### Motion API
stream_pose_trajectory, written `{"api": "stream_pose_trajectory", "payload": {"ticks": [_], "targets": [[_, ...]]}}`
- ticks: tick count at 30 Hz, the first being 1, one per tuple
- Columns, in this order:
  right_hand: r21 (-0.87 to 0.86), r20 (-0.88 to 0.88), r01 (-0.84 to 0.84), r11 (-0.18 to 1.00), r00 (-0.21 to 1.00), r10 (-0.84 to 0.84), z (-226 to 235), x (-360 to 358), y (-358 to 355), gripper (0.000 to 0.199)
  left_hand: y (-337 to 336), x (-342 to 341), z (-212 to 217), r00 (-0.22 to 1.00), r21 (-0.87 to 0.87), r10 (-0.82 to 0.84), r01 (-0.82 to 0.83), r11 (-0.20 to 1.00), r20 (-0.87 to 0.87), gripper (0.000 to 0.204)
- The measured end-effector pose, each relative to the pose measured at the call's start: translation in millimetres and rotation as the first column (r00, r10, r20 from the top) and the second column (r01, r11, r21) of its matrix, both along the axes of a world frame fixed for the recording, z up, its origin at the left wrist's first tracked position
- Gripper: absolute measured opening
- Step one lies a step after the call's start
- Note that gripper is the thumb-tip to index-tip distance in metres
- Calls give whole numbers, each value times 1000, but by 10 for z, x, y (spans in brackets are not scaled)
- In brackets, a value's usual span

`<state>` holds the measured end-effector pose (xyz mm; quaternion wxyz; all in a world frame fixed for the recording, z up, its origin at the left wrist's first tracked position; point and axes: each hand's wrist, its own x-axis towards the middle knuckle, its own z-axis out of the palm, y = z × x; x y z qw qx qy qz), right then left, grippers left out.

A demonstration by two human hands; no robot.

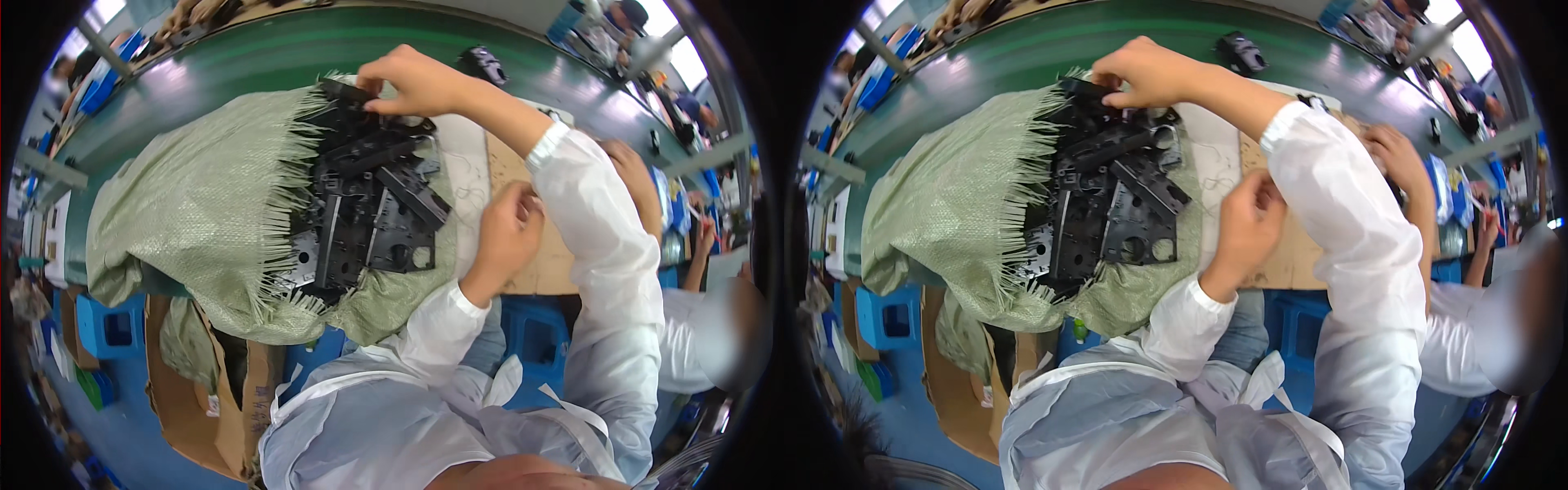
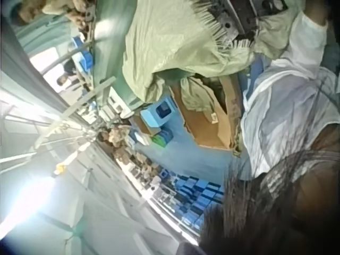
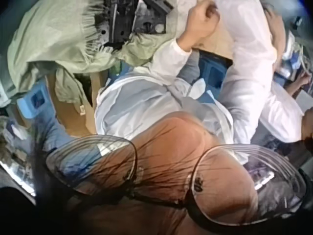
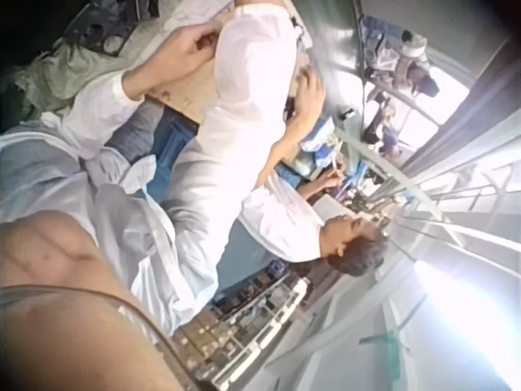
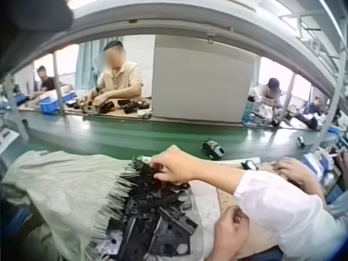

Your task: Assemble small plastic housing components and internal mechanical parts at a factory workstation.

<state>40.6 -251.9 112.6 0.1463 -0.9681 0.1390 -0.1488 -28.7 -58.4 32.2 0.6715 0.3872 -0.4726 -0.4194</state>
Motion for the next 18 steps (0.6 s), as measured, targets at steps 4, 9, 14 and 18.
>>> {"api": "stream_pose_trajectory", "payload": {"ticks": [4, 9, 14, 18], "targets": [[26, 157, 204, 979, 966, -206, 374, -380, 144, 28, -34, -2, -57, 991, 150, -104, 115, 982, -79, 15], [567, 272, 426, 705, 711, -649, 854, -1206, 678, 27, -38, 12, -113, 998, 156, -54, 46, 987, 44, 15], [829, 479, 293, 477, 68, -875, 421, -2320, 1523, 42, -98, -68, 173, 926, 87, 22, -59, 994, 376, 24], [749, 537, -170, 640, -411, -737, -295, -2799, 2192, 42, -313, -525, 262, 767, -3, 41, -51, 999, 641, 25]]}}
